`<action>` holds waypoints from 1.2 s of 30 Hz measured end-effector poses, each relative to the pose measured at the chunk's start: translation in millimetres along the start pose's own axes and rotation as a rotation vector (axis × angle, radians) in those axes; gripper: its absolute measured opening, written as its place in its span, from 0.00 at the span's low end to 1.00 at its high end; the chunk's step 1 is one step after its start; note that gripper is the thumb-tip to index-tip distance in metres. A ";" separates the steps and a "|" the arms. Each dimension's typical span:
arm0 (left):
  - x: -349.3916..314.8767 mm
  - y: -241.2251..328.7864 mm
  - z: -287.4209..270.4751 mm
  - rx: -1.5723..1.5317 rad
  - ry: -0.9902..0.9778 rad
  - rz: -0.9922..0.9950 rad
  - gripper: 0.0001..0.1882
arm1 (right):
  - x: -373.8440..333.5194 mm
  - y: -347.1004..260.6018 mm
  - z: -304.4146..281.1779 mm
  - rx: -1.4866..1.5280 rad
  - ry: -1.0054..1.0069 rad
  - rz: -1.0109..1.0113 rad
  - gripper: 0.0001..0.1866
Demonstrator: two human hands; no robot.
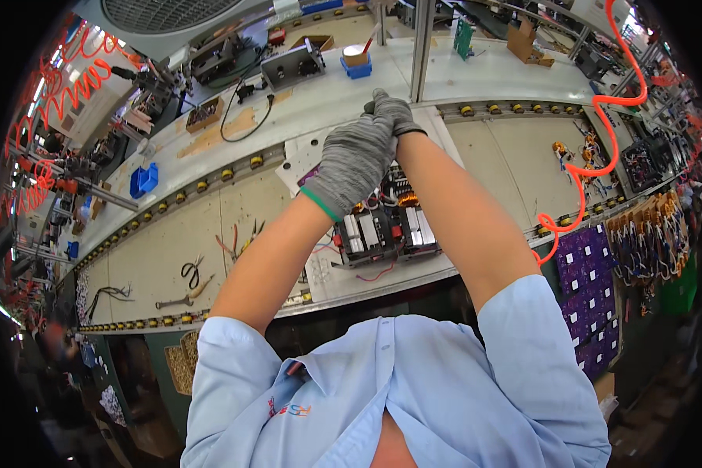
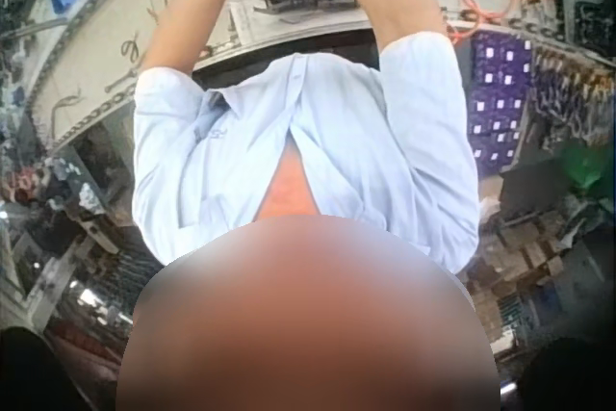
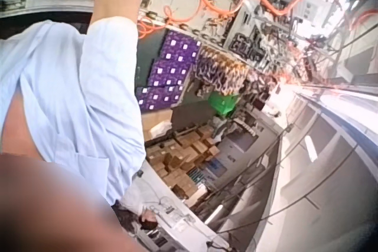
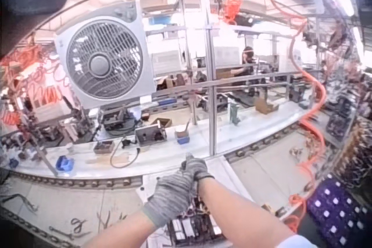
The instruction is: The operator is assembling internal components of a power electronics unit, including wiring and securing boards.
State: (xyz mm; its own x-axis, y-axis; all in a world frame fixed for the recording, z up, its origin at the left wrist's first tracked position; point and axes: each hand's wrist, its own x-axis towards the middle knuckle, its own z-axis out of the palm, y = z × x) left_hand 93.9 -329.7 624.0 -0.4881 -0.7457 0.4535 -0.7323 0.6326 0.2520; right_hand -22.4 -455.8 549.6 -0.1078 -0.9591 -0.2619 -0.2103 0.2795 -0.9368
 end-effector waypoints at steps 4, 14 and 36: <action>3.0 4.1 8.7 0.136 -0.137 -0.066 0.11 | -11.6 15.4 5.9 0.115 -0.004 0.137 0.26; -59.7 -6.2 -16.4 -1.329 -0.586 -0.384 0.22 | -65.9 3.0 -27.3 -0.145 -0.023 -0.541 0.27; -220.3 -39.5 105.3 -0.010 -0.822 -0.194 0.16 | -171.6 211.4 -101.5 -1.537 -0.420 -0.521 0.08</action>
State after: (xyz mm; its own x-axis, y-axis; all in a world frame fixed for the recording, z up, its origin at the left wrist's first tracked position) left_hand 180.3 -212.5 424.1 -0.5472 -0.7538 -0.3637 -0.8364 0.4767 0.2704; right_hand -146.9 -227.4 420.0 0.4713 -0.8312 -0.2949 -0.8552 -0.5124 0.0776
